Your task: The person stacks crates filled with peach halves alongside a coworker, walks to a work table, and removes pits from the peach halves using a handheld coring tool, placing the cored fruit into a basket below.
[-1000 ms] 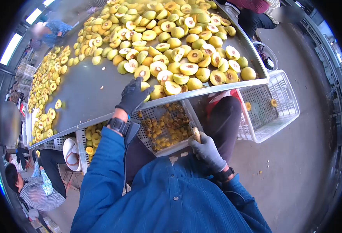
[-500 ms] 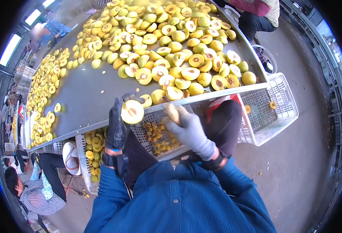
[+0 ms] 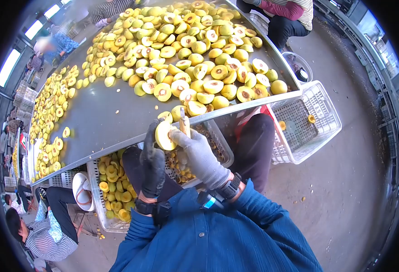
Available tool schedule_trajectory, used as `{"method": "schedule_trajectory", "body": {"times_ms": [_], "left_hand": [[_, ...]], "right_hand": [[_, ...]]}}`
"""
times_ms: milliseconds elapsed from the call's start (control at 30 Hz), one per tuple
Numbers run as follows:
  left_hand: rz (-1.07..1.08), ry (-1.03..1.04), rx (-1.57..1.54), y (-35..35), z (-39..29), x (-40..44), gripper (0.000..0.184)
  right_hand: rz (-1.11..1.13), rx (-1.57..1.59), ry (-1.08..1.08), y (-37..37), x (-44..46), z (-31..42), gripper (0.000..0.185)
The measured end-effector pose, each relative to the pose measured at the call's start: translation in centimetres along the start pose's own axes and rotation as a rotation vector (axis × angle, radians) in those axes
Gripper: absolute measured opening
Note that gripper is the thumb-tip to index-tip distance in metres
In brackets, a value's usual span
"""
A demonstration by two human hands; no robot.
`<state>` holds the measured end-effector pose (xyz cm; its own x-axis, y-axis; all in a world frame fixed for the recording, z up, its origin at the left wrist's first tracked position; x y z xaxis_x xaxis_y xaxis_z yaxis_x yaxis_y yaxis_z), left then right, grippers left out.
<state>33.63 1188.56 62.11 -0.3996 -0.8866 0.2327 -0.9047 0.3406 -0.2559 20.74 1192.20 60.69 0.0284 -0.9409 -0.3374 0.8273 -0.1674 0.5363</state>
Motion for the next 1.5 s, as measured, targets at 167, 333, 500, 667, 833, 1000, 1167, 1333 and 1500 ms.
{"method": "schedule_trajectory", "body": {"times_ms": [167,333,500,667,833,1000,1167,1333,1500], "left_hand": [[-0.154,0.2,-0.169,0.4,-0.6,-1.0,0.065],[-0.264,-0.002,-0.446,-0.9,-3.1,-0.9,0.064],[-0.198,-0.07,-0.635,-0.9,-3.4,-1.5,0.059],[-0.1,-0.017,-0.557,-1.3,-2.7,-1.7,0.056],[-0.084,-0.013,-0.472,-1.6,-2.7,-2.1,0.052],[-0.197,-0.039,-0.096,-3.1,-2.7,-2.1,0.048],[-0.003,-0.023,0.008,-3.2,-3.1,-0.7,0.051],[0.003,-0.045,0.159,-4.3,1.3,-0.1,0.053],[-0.161,0.006,0.346,-1.0,-5.3,0.3,0.055]], "right_hand": [[0.084,-0.133,-0.041,2.3,-2.2,-0.2,0.033],[-0.05,-1.175,-0.555,1.5,-3.8,1.3,0.031],[0.048,-1.48,-0.666,2.9,-4.9,2.2,0.03],[0.077,-1.58,-0.561,3.2,-4.9,1.9,0.028],[0.059,-1.561,-0.606,3.1,-5.0,1.5,0.028],[0.137,-1.495,-0.573,3.0,-4.8,1.3,0.028],[0.278,-1.333,-0.496,1.9,-3.8,0.4,0.027],[0.44,-0.451,0.251,3.0,-5.0,2.3,0.025],[0.44,-0.189,0.282,1.6,-3.7,-0.5,0.024]]}}
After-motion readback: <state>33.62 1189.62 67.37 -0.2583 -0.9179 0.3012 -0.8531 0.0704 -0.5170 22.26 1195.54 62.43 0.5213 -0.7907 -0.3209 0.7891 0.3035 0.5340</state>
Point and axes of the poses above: each hand's wrist, its own x-axis towards the middle knuckle, its own y-axis out of the palm, z = x × y, the point moved 4 cm from there along x, towards the middle knuckle, and after that the axes turned 8 degrees about z, right-handed, at the moved point
